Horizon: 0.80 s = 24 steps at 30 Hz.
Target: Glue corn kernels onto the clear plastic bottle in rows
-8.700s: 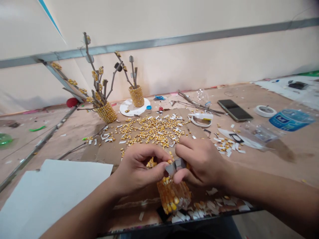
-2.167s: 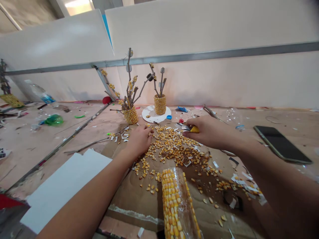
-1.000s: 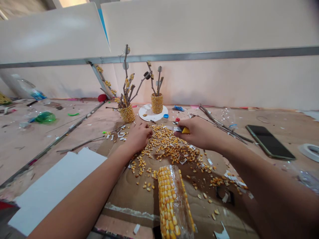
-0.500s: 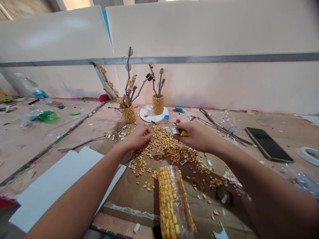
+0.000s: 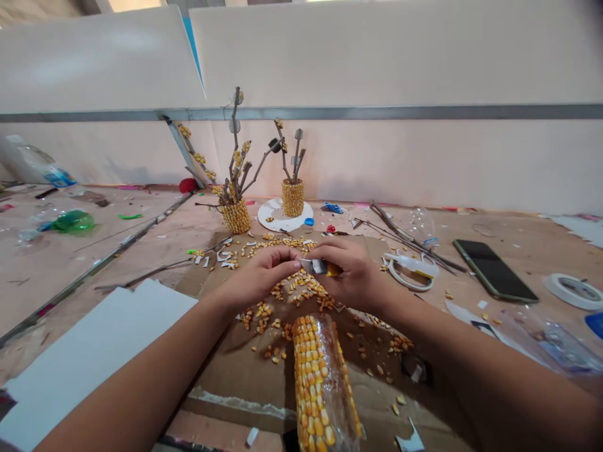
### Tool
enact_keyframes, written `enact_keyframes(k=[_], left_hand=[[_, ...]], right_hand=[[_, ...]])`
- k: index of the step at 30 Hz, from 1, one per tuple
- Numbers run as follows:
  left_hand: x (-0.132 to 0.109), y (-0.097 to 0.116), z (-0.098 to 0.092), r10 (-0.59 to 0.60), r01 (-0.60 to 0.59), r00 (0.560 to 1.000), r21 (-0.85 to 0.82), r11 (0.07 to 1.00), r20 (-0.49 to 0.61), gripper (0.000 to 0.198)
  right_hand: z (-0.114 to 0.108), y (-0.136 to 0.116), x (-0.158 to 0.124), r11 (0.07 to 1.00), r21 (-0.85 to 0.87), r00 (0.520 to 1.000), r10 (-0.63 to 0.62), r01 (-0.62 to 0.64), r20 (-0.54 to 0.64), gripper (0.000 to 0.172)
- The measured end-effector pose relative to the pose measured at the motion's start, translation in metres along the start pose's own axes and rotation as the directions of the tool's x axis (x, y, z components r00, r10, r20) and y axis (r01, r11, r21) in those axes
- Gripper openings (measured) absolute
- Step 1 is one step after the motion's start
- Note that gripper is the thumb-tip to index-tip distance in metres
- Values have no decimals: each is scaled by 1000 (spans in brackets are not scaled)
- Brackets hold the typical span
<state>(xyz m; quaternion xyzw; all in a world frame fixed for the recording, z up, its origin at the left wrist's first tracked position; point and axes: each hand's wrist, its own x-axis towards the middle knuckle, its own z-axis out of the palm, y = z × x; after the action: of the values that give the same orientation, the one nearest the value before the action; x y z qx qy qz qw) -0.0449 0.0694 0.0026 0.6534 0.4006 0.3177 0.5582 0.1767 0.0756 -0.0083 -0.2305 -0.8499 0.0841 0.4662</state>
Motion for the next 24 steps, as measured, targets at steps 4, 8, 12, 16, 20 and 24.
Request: enact_keyframes(k=[4, 8, 12, 16, 20, 24], left_hand=[[-4, 3, 1, 11, -10, 1000, -96, 995, 5, 38], [-6, 7, 5, 58, -62, 996, -55, 997, -62, 43], [-12, 7, 15, 156, -133, 963, 117, 984, -218, 29], [-19, 8, 26, 222, -166, 915, 187, 968, -338, 17], [-21, 10, 28, 204, -183, 915, 93, 979, -347, 17], [-18, 12, 27, 161, -180, 932, -28, 983, -324, 20]], right_hand=[[0, -3, -3, 999, -7, 999, -40, 40, 10, 37], [1, -6, -4, 998, -15, 998, -62, 62, 30, 41], [1, -14, 0, 994, 51, 995, 94, -95, 13, 17], [-2, -22, 3, 943, 88, 947, 315, -320, 69, 19], [-5, -26, 5, 871, 147, 882, 452, -469, 134, 24], [-7, -28, 6, 855, 185, 874, 467, -484, 133, 24]])
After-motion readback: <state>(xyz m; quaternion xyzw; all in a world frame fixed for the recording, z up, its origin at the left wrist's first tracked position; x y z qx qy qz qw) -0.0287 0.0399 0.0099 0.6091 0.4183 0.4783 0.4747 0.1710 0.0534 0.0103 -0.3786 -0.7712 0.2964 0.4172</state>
